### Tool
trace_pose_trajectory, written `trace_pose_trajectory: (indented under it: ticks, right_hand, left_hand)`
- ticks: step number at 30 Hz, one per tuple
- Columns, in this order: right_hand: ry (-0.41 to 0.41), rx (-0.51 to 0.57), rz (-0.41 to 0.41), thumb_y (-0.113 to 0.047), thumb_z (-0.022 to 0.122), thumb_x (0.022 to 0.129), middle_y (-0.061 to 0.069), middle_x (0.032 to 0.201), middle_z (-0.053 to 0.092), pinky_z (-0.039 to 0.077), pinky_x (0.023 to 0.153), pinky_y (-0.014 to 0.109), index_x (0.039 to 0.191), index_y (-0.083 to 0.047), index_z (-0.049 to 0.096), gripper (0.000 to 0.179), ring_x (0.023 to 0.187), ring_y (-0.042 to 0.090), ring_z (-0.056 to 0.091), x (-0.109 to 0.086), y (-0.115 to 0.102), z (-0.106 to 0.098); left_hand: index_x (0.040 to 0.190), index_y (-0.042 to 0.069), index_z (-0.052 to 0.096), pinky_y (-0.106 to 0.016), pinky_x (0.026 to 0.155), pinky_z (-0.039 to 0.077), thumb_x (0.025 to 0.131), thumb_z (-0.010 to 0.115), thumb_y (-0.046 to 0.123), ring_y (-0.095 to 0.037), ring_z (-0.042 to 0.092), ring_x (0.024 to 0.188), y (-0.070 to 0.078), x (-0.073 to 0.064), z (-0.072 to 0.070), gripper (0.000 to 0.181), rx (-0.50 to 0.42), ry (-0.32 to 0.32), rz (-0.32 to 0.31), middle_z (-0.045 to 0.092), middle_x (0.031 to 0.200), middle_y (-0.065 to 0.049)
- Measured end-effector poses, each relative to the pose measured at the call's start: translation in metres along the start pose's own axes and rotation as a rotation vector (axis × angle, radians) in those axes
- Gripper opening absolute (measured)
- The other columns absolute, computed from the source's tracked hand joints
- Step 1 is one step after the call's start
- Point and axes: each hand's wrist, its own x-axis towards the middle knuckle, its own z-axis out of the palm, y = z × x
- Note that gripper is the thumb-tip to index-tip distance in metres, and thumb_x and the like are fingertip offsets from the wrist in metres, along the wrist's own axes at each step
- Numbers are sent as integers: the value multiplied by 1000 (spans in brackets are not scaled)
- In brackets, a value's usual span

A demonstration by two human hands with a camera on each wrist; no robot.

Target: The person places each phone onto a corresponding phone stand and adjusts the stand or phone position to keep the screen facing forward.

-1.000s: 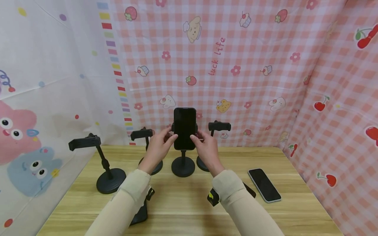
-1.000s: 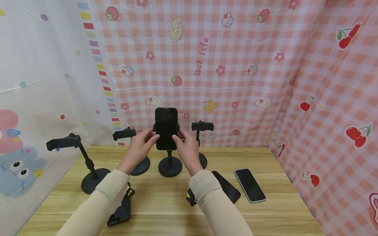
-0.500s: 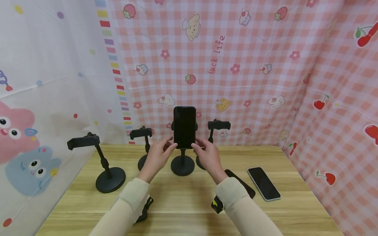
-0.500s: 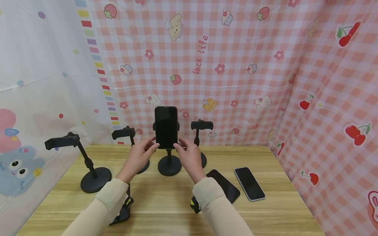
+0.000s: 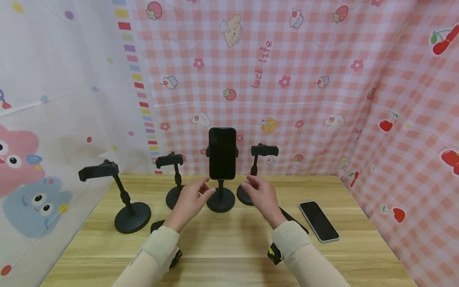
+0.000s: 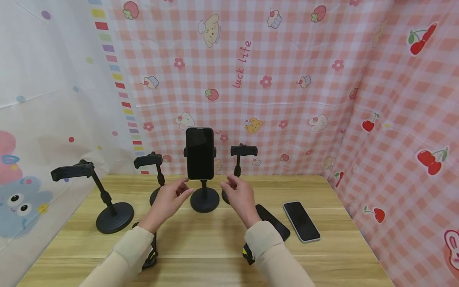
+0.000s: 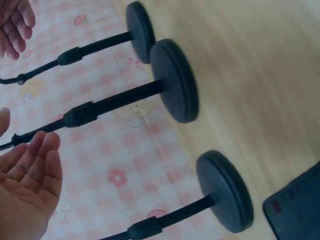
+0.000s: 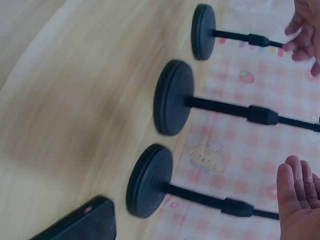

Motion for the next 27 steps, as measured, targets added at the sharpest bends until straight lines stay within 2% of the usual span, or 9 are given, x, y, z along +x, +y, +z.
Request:
trace_pose_trajectory:
  ticks: [8, 12, 16, 19, 22, 25, 27]
  right_hand:
    - [21, -140, 27, -31, 67, 95, 10, 113, 69, 52, 87, 43, 133, -3, 61, 47, 104, 25, 65, 2, 15, -30]
    - [9, -206, 41, -32, 64, 97, 14, 121, 65, 51, 90, 45, 140, -2, 53, 54, 110, 29, 62, 8, 19, -51]
    - [8, -244, 27, -32, 63, 98, 20, 133, 56, 48, 95, 50, 148, 0, 41, 63, 118, 34, 57, 17, 17, -69]
    - [24, -268, -24, -32, 64, 97, 22, 138, 52, 47, 96, 52, 150, 0, 37, 67, 121, 37, 54, 24, 11, -79]
    - [57, -329, -98, -33, 68, 95, 23, 138, 50, 47, 94, 55, 149, 0, 38, 71, 119, 39, 54, 31, 4, -85]
    - [85, -419, -161, -34, 72, 92, 24, 138, 49, 46, 94, 57, 150, -1, 38, 75, 118, 40, 53, 39, -6, -87]
    - [80, -490, -200, -34, 72, 91, 25, 141, 46, 44, 96, 58, 150, -1, 37, 76, 121, 41, 51, 44, -14, -88]
  left_hand:
    - [132, 2, 60, -48, 90, 51, 94, 69, 32, -30, 64, 105, -7, -16, 10, 49, 221, -181, -11, 66, 119, -16]
    - [130, 1, 62, -50, 97, 47, 93, 71, 31, -35, 61, 114, -7, -23, 11, 49, 306, -292, -4, 63, 125, -19]
    - [125, 0, 64, -48, 96, 48, 89, 75, 27, -36, 62, 112, -6, -29, 12, 46, 398, -408, 7, 65, 121, -20]
    - [119, 2, 66, -47, 90, 50, 86, 78, 22, -34, 64, 104, -5, -35, 14, 41, 469, -475, 15, 68, 112, -17]
    - [107, 4, 68, -47, 83, 52, 84, 79, 16, -31, 66, 95, -4, -41, 15, 29, 515, -511, 6, 69, 100, -12]
    - [99, 5, 67, -47, 78, 53, 82, 79, 12, -29, 66, 89, -3, -45, 15, 21, 535, -520, -8, 69, 93, -9]
    - [101, 5, 68, -47, 80, 53, 82, 80, 14, -29, 66, 91, -3, -47, 16, 24, 539, -525, -17, 69, 95, -9]
